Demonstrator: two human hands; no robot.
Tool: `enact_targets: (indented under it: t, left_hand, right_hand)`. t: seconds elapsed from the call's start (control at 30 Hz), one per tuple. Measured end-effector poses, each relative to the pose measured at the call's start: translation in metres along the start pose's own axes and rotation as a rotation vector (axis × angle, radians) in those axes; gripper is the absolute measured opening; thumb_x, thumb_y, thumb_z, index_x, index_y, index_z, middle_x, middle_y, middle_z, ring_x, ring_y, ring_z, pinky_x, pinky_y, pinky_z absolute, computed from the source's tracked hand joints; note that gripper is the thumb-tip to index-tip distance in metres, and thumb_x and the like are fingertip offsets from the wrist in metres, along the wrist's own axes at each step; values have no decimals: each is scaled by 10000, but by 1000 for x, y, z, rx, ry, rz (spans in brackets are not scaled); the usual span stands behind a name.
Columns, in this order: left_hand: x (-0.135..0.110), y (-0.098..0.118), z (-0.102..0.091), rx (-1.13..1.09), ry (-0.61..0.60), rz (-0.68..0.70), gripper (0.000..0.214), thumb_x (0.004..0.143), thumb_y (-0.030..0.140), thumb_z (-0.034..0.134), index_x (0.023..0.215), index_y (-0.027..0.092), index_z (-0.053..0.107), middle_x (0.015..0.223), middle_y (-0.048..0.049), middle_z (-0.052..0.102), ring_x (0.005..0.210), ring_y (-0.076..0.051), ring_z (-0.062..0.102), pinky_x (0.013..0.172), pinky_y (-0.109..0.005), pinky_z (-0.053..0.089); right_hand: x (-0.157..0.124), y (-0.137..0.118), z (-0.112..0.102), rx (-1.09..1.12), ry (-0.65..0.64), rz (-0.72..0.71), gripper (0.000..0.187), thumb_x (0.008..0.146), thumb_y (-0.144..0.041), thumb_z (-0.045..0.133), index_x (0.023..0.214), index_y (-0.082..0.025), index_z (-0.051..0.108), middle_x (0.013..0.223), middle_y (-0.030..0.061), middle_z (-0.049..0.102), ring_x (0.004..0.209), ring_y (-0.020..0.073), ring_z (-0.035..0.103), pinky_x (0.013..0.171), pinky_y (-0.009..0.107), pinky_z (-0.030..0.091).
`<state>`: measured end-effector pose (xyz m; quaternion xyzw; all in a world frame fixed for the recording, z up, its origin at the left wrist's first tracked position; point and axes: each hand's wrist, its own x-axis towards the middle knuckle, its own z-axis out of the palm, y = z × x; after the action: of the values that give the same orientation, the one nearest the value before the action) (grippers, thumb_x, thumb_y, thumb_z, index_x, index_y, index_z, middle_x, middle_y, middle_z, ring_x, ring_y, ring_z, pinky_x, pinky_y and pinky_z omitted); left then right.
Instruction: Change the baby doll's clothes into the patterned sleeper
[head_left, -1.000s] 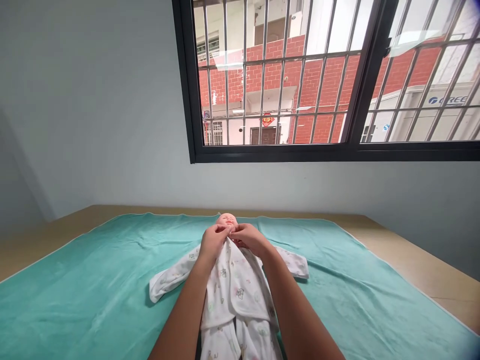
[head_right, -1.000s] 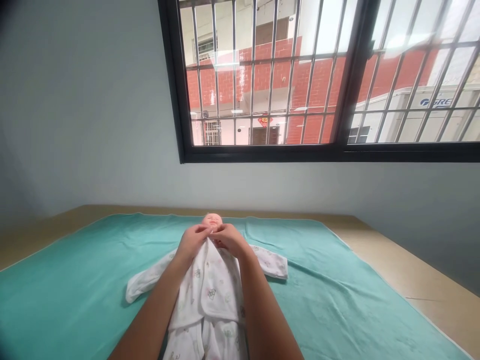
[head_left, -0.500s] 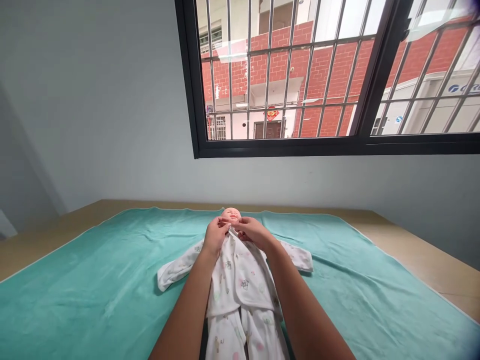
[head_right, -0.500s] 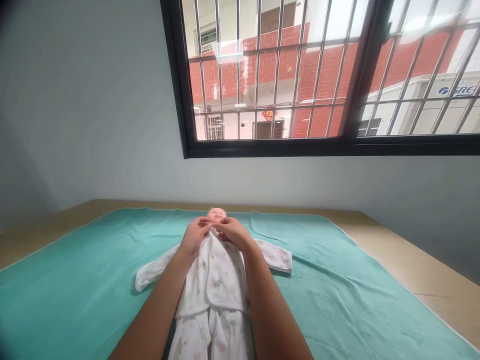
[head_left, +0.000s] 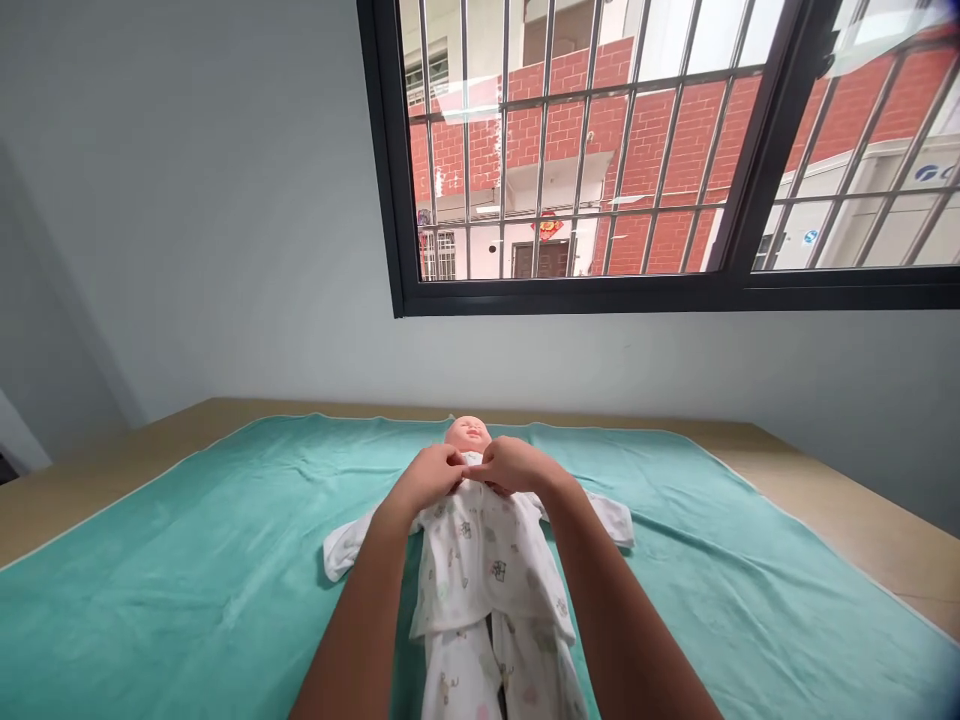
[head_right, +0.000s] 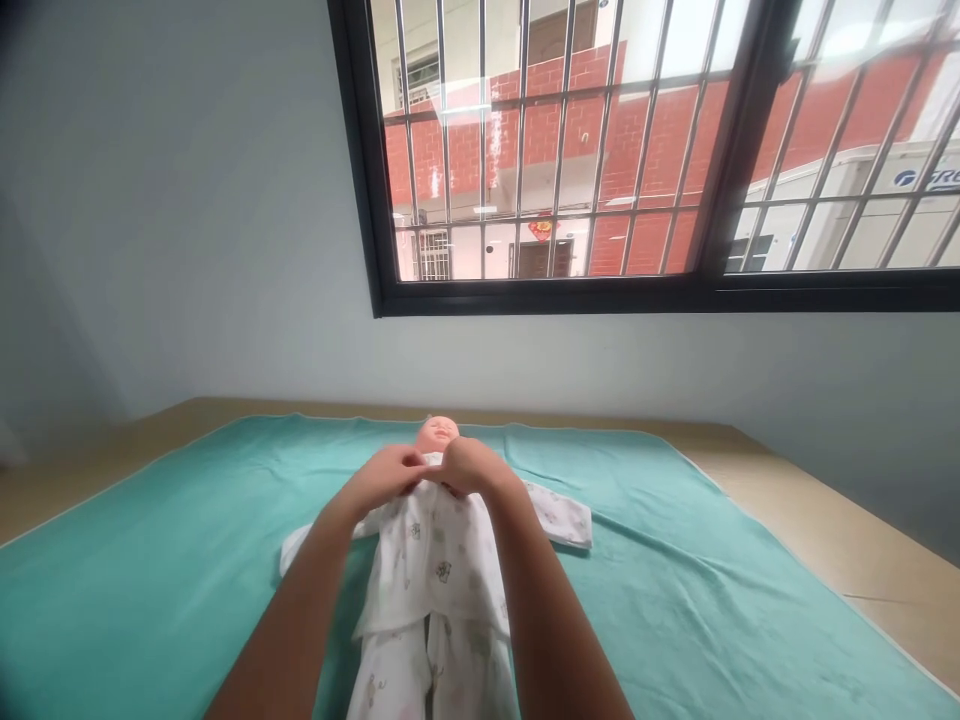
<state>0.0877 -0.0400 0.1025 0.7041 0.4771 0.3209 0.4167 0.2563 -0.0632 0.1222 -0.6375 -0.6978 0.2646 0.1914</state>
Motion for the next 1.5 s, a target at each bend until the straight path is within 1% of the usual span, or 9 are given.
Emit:
enact_targets:
  t: [0.13,0.37,0.57,0.67,0.83,0.97,1.23,1.37,1.5]
  left_hand:
    - [-11,6,-9,83,-129,48,190,612,209,637,438,204,562,477,18,563,455,-115,417,454,-252,244]
    - [-9,5,4,135,-75,157,52,629,238,659,586,213,673,641,-16,675,556,-159,533,486,-233,324]
    - [-9,9,10,270,-75,167,157,733,338,596,708,217,694,758,-32,690,668,-179,572,529,-236,334]
    - [-8,11,11,319,-101,149,181,747,321,541,715,214,684,773,-21,671,684,-168,546,534,-234,323]
    - [-5,8,10,328,-127,119,138,682,238,491,563,188,539,603,18,550,576,-121,421,512,-245,267]
    - [-3,7,7,249,-181,87,96,664,240,508,595,180,537,619,26,538,579,-112,409,524,-242,276]
    - [-3,8,7,254,-179,19,185,621,226,546,520,196,393,530,59,387,528,-93,314,484,-244,213]
    - [-3,6,1,203,-147,-14,186,664,274,575,571,201,432,527,54,486,528,-102,417,494,-223,278]
    - [-5,6,-6,61,-154,-59,174,674,264,604,585,190,474,528,33,569,551,-117,538,546,-214,374]
  right_hand:
    - [-9,-14,-2,-104,15,47,325,603,-146,658,343,-183,466,437,26,546,474,138,464,507,290,294]
    - [-9,-8,-7,-15,-72,45,278,692,-354,639,480,-179,600,559,71,675,588,210,625,537,292,405]
    - [-7,0,-9,-14,-148,19,102,641,-190,618,540,-178,614,630,38,699,595,182,651,539,264,436]
    - [-8,-3,-9,-89,-142,37,132,636,-195,612,510,-179,574,604,22,670,584,160,629,513,243,409]
    - [-11,-15,-2,-246,-114,2,258,607,-330,689,510,-192,493,516,-11,549,527,147,551,461,248,331]
    - [-4,-15,8,-354,-27,-18,235,565,-168,648,499,-192,423,491,-19,443,539,156,532,461,253,283]
    - [-2,-9,5,-284,-68,-12,202,551,-115,604,517,-199,424,522,2,531,548,174,565,456,261,323]
    - [-4,-10,0,-124,-130,12,178,631,-208,634,555,-204,474,544,18,606,546,169,597,488,263,399]
    - [-5,-14,2,-149,-78,12,260,633,-266,664,522,-209,435,521,18,591,524,170,574,475,273,370]
